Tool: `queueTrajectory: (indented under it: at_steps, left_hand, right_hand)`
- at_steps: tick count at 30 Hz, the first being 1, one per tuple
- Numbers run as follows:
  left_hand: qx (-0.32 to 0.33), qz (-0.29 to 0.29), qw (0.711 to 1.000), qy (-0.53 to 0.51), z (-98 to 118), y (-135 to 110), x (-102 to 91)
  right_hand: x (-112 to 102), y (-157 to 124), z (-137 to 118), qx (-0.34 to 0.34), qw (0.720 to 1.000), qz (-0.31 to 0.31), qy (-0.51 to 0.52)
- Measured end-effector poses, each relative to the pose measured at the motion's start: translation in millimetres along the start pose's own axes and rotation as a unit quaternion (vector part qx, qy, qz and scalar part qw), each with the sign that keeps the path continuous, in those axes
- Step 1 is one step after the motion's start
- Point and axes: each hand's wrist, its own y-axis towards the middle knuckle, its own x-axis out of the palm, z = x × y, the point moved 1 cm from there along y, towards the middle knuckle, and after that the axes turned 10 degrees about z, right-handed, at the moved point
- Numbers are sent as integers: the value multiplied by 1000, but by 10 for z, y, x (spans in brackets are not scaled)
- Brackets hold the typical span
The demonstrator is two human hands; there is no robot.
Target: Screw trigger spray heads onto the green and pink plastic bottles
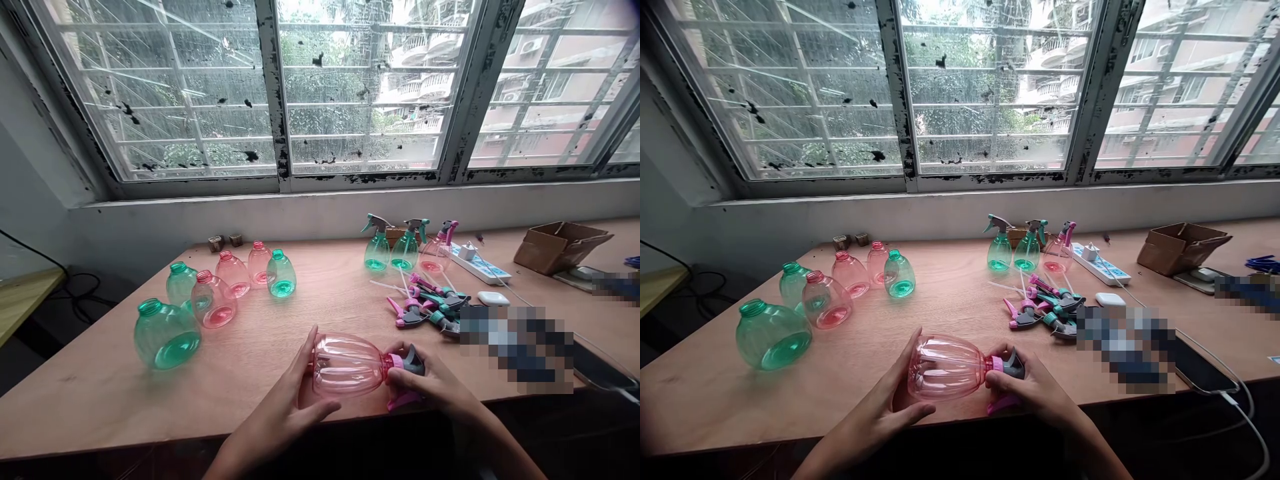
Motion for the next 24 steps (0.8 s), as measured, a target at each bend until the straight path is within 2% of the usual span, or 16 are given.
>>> queueTrajectory:
  at_steps: [19,24]
  left_hand:
    - [36,-2,999,18,-40,-32,9]
    - [7,-2,1000,5,-42,-18,13]
  right_hand:
    - [-18,12,7,-5,1000,-8,-22]
    - [-6,-1,-10,-4,1000,-7,-12]
